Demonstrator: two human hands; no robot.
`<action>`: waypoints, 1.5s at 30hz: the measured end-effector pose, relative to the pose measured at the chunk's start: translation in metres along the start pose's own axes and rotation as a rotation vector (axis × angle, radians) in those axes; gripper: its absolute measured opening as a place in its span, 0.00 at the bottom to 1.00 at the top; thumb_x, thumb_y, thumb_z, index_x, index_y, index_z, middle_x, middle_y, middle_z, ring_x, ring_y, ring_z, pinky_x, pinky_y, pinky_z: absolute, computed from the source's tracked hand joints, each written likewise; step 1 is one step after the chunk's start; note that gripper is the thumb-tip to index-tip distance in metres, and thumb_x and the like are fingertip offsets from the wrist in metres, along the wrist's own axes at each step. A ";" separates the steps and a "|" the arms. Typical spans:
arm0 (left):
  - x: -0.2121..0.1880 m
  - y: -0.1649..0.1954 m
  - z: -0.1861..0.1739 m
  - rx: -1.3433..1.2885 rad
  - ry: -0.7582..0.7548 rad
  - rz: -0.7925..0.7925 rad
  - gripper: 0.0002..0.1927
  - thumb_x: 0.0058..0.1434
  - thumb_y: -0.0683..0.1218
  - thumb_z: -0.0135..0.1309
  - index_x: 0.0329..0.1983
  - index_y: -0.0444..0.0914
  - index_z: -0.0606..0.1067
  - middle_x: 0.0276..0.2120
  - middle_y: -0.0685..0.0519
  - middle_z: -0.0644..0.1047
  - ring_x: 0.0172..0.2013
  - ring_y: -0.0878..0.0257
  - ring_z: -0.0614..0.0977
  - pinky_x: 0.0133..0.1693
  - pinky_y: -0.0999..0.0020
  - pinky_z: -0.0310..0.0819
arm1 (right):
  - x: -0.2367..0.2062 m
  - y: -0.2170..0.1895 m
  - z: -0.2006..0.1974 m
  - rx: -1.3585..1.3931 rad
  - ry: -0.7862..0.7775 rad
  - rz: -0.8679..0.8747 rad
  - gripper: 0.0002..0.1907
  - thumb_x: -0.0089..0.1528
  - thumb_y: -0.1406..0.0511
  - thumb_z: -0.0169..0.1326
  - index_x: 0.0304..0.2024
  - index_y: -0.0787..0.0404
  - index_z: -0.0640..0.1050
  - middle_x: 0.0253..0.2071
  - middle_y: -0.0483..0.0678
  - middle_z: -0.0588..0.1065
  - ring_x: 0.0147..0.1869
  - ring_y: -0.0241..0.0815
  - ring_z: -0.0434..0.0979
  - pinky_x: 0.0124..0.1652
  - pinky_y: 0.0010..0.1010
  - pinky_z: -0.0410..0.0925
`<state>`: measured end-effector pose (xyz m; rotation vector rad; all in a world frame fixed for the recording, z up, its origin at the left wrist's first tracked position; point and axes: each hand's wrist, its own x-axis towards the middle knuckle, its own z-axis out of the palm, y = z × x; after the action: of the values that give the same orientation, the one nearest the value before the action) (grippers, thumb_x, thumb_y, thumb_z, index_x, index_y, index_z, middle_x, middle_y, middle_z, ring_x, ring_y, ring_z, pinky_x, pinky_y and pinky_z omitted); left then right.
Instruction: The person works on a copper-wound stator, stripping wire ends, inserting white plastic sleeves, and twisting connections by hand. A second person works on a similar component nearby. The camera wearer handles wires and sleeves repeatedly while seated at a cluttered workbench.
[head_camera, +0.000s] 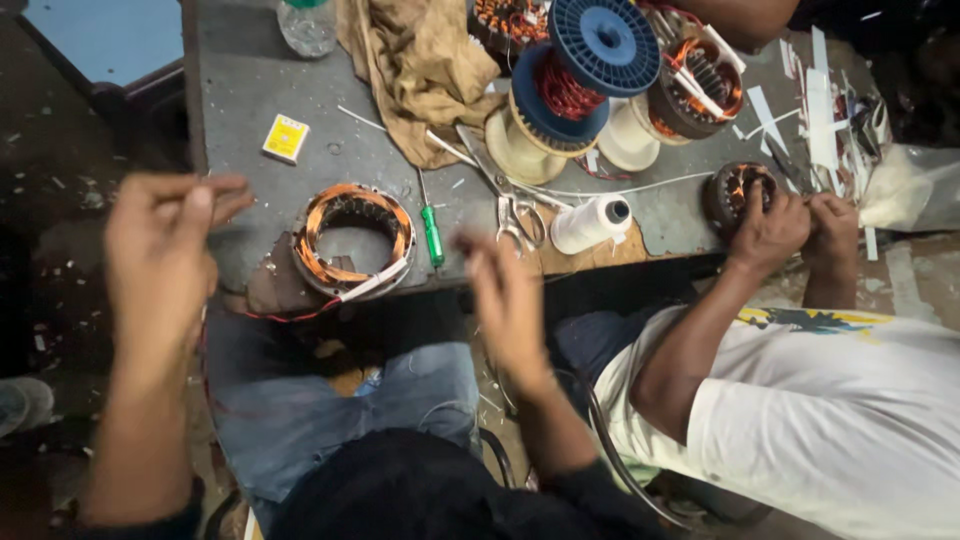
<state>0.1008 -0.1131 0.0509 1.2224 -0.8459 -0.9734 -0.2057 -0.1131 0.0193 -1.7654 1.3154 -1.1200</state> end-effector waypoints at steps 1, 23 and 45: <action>0.018 -0.006 0.002 0.041 -0.057 -0.034 0.05 0.74 0.42 0.45 0.49 0.36 0.64 0.51 0.42 0.80 0.54 0.58 0.84 0.18 0.81 0.58 | -0.022 -0.004 0.019 0.392 -0.067 0.189 0.19 0.74 0.63 0.44 0.63 0.69 0.70 0.61 0.61 0.76 0.64 0.55 0.78 0.64 0.41 0.71; -0.110 -0.064 -0.006 -0.223 0.283 0.043 0.09 0.79 0.46 0.44 0.53 0.37 0.61 0.50 0.35 0.78 0.38 0.60 0.76 0.21 0.81 0.61 | 0.061 -0.010 0.033 0.160 0.026 -0.193 0.22 0.78 0.60 0.37 0.64 0.67 0.73 0.61 0.55 0.73 0.68 0.50 0.73 0.69 0.41 0.64; -0.113 -0.084 0.026 -0.235 0.087 -0.019 0.06 0.75 0.40 0.46 0.51 0.34 0.65 0.63 0.37 0.73 0.63 0.54 0.78 0.29 0.77 0.75 | 0.015 0.053 0.012 -0.108 -0.116 -0.430 0.17 0.61 0.75 0.62 0.52 0.62 0.79 0.52 0.54 0.80 0.55 0.48 0.83 0.53 0.31 0.75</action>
<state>0.0241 -0.0229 -0.0293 1.0644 -0.6331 -0.9977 -0.2142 -0.1422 -0.0284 -2.2280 0.9670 -1.1641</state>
